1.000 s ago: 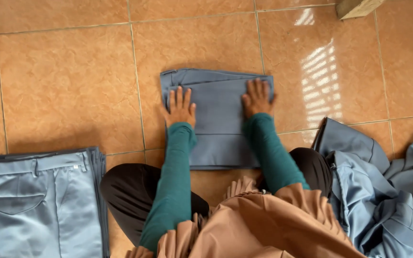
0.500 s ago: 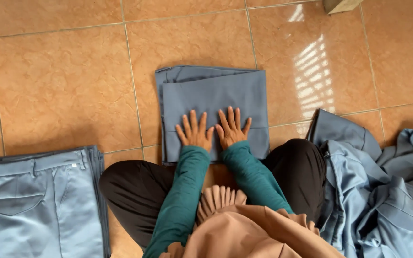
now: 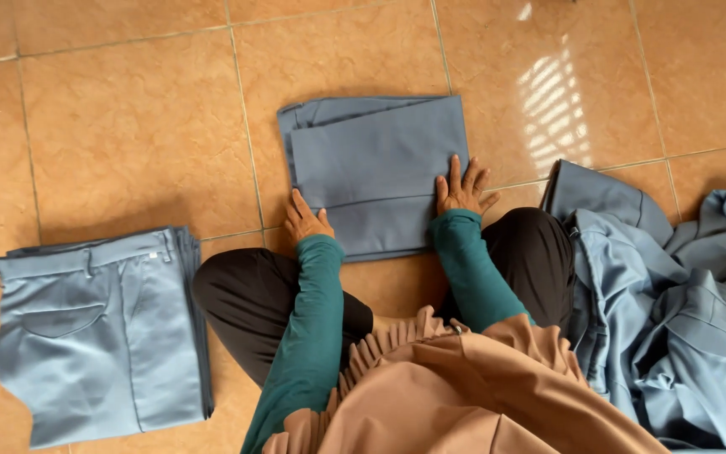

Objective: The person sits on a tiled floor and folds several pairs of light blue trousers by hand. They lay each pair flat, fold the legs together, and then fold the garment into a compact rectangle, stacking the finished items to the side.

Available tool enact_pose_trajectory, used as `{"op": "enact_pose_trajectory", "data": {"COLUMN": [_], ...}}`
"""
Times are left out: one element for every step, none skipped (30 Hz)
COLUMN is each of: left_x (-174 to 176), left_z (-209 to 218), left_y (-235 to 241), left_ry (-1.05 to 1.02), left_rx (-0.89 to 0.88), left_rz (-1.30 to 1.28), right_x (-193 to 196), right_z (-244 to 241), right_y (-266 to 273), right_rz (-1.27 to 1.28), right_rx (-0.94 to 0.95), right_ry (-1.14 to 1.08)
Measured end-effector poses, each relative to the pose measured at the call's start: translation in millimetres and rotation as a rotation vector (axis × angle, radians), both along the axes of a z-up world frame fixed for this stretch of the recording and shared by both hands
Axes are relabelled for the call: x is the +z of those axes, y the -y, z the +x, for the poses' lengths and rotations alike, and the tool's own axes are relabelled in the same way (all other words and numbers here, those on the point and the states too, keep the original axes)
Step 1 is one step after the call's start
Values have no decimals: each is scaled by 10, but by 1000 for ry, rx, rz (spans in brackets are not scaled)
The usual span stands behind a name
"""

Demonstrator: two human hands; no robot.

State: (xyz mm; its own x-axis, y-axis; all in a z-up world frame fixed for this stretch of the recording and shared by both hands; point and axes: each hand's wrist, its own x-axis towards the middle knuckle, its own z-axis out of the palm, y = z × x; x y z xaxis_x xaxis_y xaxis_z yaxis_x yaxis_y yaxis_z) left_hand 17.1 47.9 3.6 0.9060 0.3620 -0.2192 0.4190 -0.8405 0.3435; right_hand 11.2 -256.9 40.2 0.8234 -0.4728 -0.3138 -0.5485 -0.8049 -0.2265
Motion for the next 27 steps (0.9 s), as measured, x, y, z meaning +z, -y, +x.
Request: {"op": "enact_pose_trajectory", "data": {"left_x": [-124,-260,-399,-260,-122,17,-123,-255,-385,-337,-292,-248,115,475,832,1207,1578,1943,1976,2010,2044,2148,2250,2350,2421,2487,2550], "left_z": [26,33,51,42,38,52,96,157,223,240,260,256,161,82,1,-120,-240,-359,-369,-375,-379,-312,-241,-187,-74,33,143], "left_y": [-60,-98,-132,-152,-167,-176,-286,-402,-515,-531,-547,-580,-510,-425,-340,-257,-172,-77,-43,-13,14,78,137,181,335,482,631], "left_ry": [12,-26,-63,-60,-136,-211,-206,-214,-223,-217,-220,-226,-224,-195,-166,-166,8,187,184,361,539,542,601,664,670,705,740], "left_rx": [0,58,114,113,194,273,268,302,336,330,307,285,281,336,391,385,453,520,514,556,596,594,560,530,534,504,474], "left_rz": [3,-92,-188,-188,-336,-485,-485,-578,-670,-669,-828,-983,-978,-1096,-1214,-1213,-1389,-1559,-1560,-1591,-1616,-1615,-1624,-1627,-1622,-1590,-1557], "right_x": [-43,-88,-137,-140,-144,-148,-12,123,258,409,557,701,662,626,589,548,505,461,349,238,127,-176,-480,-790,-571,-356,-140], "right_z": [-16,-45,-65,-187,-304,-408,-526,-638,-747,-758,-767,-794,-781,-752,-720,-717,-710,-702,-738,-766,-790,-767,-741,-722,-696,-690,-680], "right_y": [-12,-3,11,-37,-79,-117,-235,-361,-485,-531,-576,-635,-621,-595,-570,-576,-581,-574,-619,-665,-716,-721,-730,-759,-797,-844,-887], "right_rz": [3,-23,-49,-48,-1,45,44,36,28,29,17,7,11,42,73,74,125,175,175,333,490,491,706,919,923,1267,1582], "right_rx": [0,17,33,31,178,323,319,409,497,493,544,596,594,602,609,605,654,701,696,694,689,690,538,382,388,26,-364], "right_ry": [12,21,30,33,11,-10,-4,-134,-265,-258,-302,-349,-345,-300,-255,-251,-212,-174,-172,-120,-66,-64,-20,21,18,-16,-55]}}
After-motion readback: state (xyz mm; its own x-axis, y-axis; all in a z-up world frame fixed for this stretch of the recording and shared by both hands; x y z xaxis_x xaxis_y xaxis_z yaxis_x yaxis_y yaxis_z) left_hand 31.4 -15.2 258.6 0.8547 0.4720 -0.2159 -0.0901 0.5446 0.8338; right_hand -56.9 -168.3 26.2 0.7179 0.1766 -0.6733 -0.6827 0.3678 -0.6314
